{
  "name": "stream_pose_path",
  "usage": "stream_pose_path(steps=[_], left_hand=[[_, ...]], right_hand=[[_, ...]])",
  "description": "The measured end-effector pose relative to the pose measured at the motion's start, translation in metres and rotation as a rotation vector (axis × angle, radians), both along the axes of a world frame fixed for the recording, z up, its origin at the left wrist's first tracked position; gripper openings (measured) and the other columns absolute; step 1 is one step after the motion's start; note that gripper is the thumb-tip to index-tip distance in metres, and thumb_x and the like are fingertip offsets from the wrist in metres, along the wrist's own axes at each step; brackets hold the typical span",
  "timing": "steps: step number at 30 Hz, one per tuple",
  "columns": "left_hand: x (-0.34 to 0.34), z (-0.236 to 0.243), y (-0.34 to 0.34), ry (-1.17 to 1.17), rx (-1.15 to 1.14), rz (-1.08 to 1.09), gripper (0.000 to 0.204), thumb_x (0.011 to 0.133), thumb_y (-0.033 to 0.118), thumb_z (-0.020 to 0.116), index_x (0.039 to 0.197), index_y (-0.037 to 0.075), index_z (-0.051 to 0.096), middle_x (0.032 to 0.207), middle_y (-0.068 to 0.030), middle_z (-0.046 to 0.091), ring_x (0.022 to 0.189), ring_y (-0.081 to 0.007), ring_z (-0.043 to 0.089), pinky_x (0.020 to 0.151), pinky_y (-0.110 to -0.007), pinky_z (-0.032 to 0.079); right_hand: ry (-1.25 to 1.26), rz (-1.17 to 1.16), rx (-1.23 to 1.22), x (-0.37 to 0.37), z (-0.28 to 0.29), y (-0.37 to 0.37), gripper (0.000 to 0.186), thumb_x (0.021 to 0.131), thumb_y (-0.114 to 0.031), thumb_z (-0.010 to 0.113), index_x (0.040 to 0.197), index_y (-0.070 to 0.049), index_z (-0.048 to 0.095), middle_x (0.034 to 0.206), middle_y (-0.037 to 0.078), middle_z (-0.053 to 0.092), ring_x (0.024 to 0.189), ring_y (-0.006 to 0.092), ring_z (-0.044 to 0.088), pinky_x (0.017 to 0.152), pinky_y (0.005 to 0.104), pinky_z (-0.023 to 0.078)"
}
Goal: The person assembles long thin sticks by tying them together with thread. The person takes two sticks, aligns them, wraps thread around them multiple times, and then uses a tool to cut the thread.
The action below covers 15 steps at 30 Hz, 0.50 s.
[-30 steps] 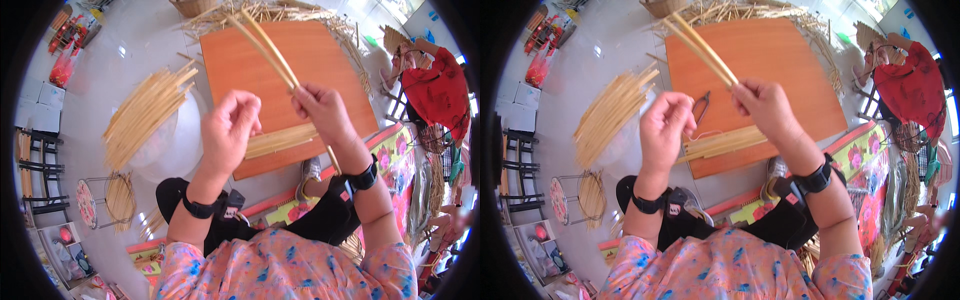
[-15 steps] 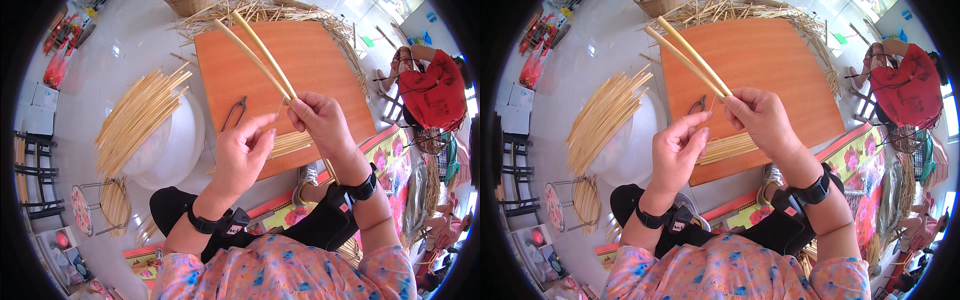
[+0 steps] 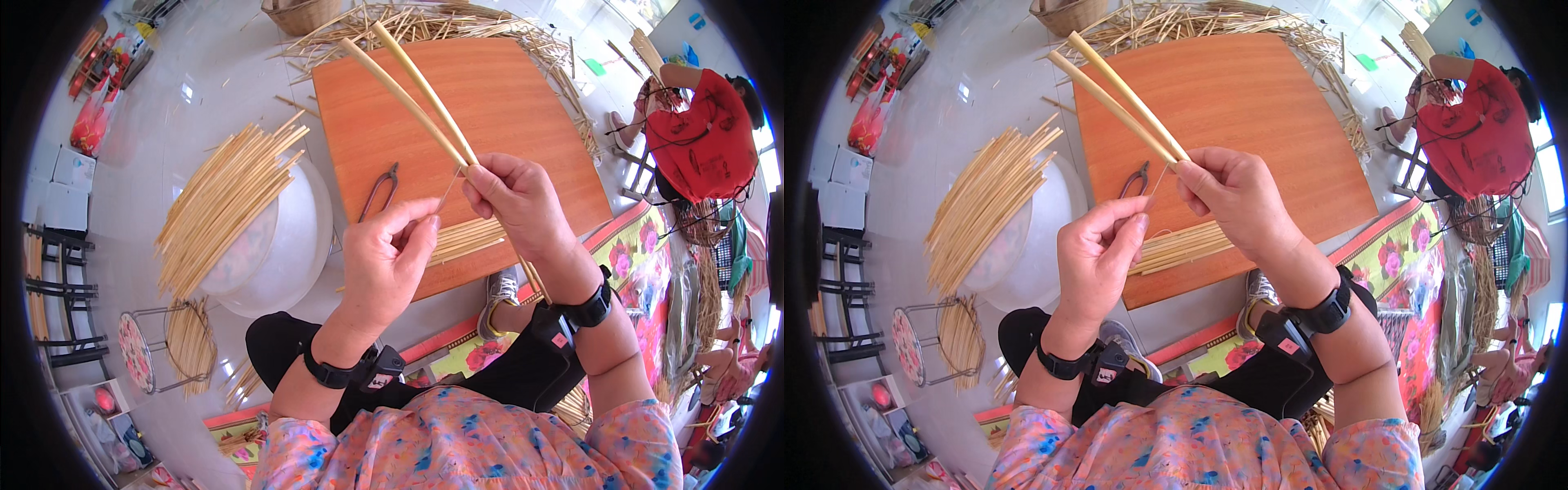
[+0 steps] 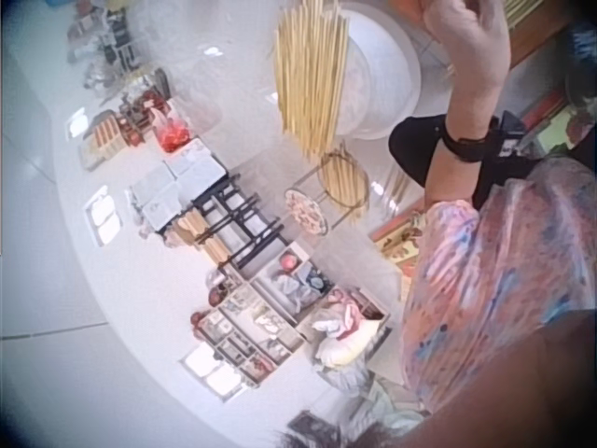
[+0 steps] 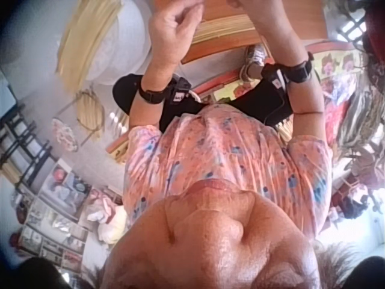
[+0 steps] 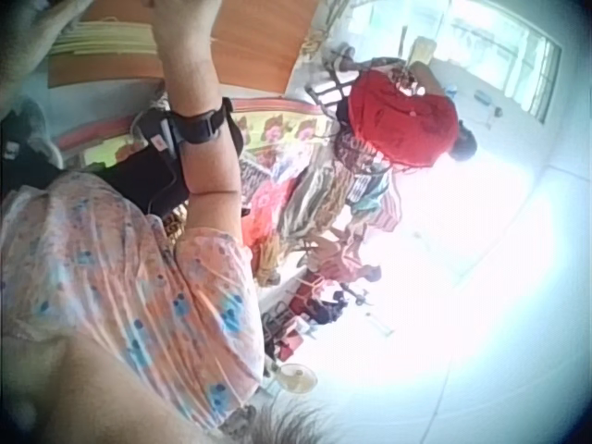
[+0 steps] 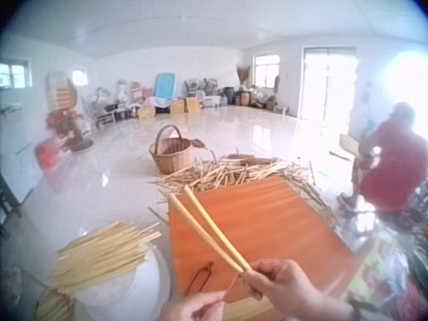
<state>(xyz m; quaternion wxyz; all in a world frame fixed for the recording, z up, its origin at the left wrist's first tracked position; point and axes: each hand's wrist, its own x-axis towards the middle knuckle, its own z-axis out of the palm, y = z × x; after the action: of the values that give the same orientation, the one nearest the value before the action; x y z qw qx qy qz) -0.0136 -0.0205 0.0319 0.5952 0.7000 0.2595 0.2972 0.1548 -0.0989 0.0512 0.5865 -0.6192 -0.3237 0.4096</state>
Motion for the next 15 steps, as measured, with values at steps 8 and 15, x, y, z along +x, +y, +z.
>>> stream_pose_path(steps=[8, 15], left_hand=[[0.0007, -0.0004, 0.0006, -0.009, -0.001, 0.004, 0.019, 0.092, 0.000, 0.059, 0.108, -0.006, 0.067, 0.070, -0.0001, 0.062, 0.058, -0.0033, 0.052, 0.052, -0.019, 0.043], [0.0009, -0.0020, 0.0018, -0.014, 0.010, 0.001, 0.019, 0.092, -0.001, 0.059, 0.108, -0.006, 0.067, 0.070, 0.0002, 0.062, 0.058, -0.0029, 0.051, 0.052, -0.019, 0.042]], right_hand=[[-0.008, 0.001, -0.021, 0.0010, 0.0012, -0.0004, 0.021, 0.100, -0.014, 0.051, 0.101, 0.004, 0.063, 0.072, -0.001, 0.052, 0.063, 0.0053, 0.044, 0.056, 0.0190, 0.034], [-0.002, 0.002, -0.009, 0.0004, 0.0007, 0.0001, 0.021, 0.101, -0.014, 0.051, 0.101, 0.004, 0.062, 0.071, -0.001, 0.052, 0.063, 0.0054, 0.044, 0.057, 0.0192, 0.035]])
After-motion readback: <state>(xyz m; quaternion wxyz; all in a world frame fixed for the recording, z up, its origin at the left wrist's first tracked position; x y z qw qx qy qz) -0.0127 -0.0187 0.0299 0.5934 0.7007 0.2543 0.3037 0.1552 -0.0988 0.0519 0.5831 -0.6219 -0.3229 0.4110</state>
